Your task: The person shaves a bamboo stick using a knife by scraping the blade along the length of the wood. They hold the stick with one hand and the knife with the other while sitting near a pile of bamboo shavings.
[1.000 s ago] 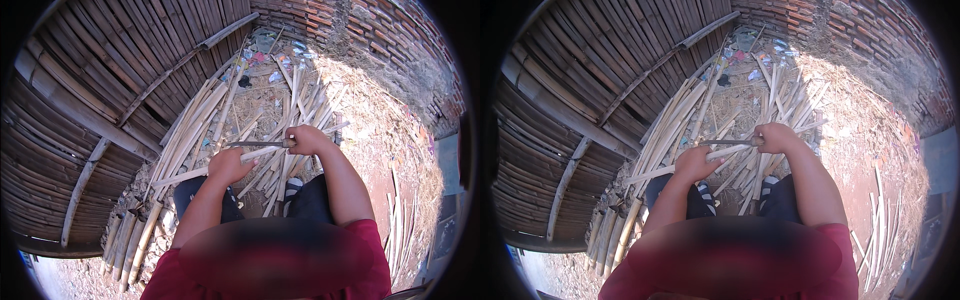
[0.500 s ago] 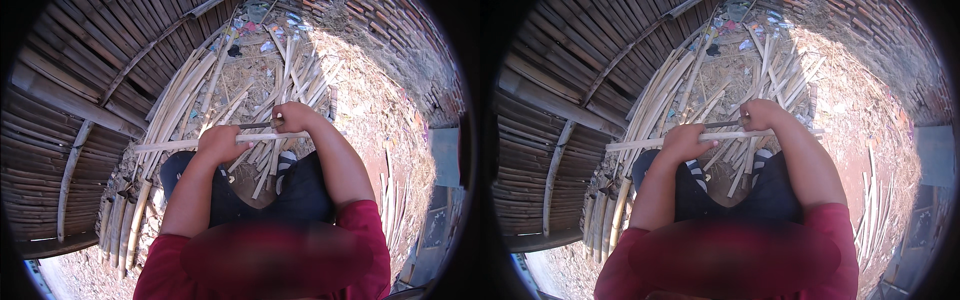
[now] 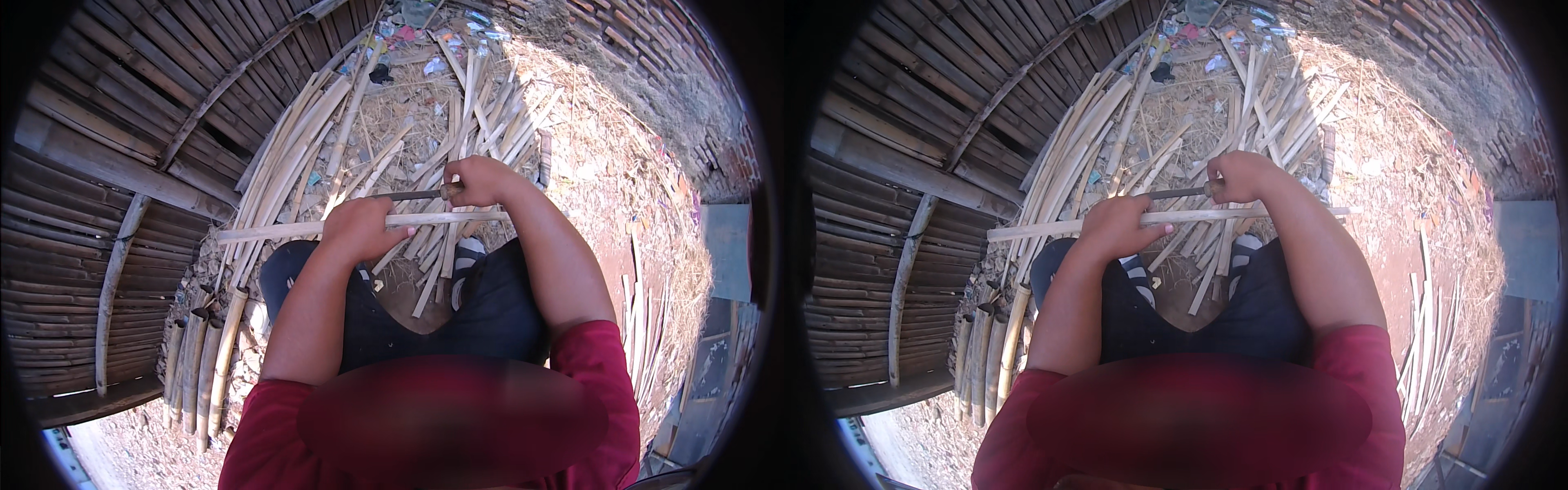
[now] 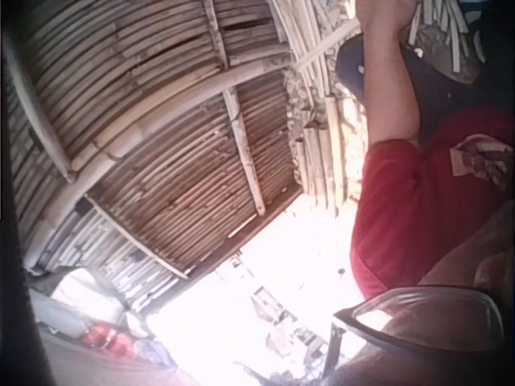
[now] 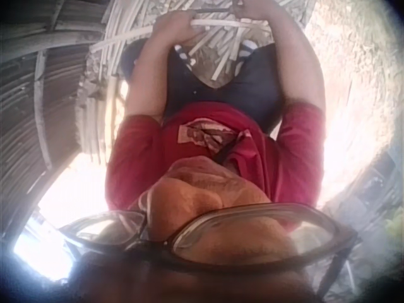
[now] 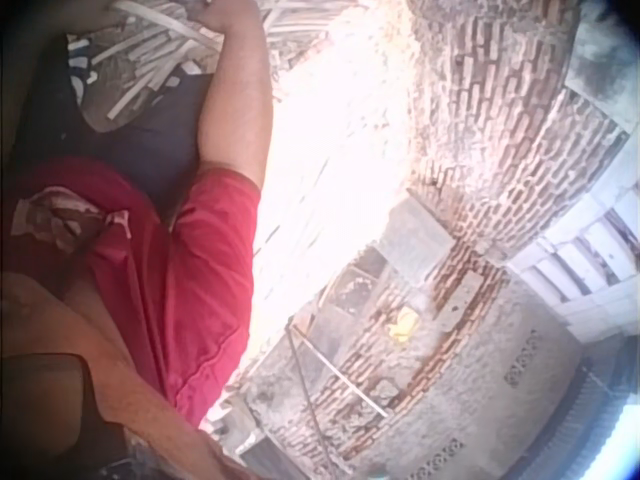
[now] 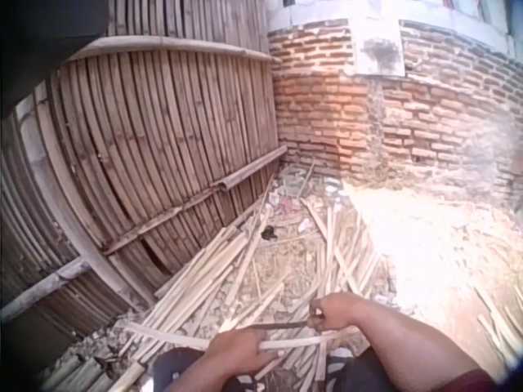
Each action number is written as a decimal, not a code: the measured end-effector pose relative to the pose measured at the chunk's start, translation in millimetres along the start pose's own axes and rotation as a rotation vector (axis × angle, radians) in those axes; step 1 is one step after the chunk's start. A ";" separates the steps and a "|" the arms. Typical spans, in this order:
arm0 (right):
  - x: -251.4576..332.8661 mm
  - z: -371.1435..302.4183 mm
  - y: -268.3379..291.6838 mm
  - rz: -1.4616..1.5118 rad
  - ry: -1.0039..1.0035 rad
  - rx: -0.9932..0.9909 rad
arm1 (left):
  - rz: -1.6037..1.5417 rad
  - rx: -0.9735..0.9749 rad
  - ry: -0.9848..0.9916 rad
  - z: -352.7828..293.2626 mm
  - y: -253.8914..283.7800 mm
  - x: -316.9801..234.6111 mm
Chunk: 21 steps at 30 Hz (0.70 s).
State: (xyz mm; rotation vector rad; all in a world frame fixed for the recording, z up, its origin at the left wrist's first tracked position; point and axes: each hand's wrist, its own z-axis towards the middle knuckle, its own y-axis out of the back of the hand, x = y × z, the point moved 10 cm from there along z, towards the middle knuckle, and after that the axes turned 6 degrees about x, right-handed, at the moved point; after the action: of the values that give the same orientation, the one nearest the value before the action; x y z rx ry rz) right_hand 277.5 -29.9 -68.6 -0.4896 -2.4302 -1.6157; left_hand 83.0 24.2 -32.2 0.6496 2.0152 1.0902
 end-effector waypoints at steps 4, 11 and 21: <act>-0.9 0.0 -1.3 -0.013 -0.016 0.019 | 0.001 0.008 -0.005 0.8 -1.3 -0.8; 1.0 -0.5 -0.2 -0.012 -0.040 0.043 | -0.002 -0.013 -0.012 2.1 -2.4 1.1; -12.6 -23.6 34.0 -0.002 -0.139 -0.100 | -0.099 -0.132 0.130 -6.1 19.7 18.3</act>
State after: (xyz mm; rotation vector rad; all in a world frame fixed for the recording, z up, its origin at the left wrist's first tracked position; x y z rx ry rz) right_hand 301.1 -41.7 -34.2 -0.6364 -2.4555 -1.7662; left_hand 68.8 44.3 -19.8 0.4157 2.0406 1.2210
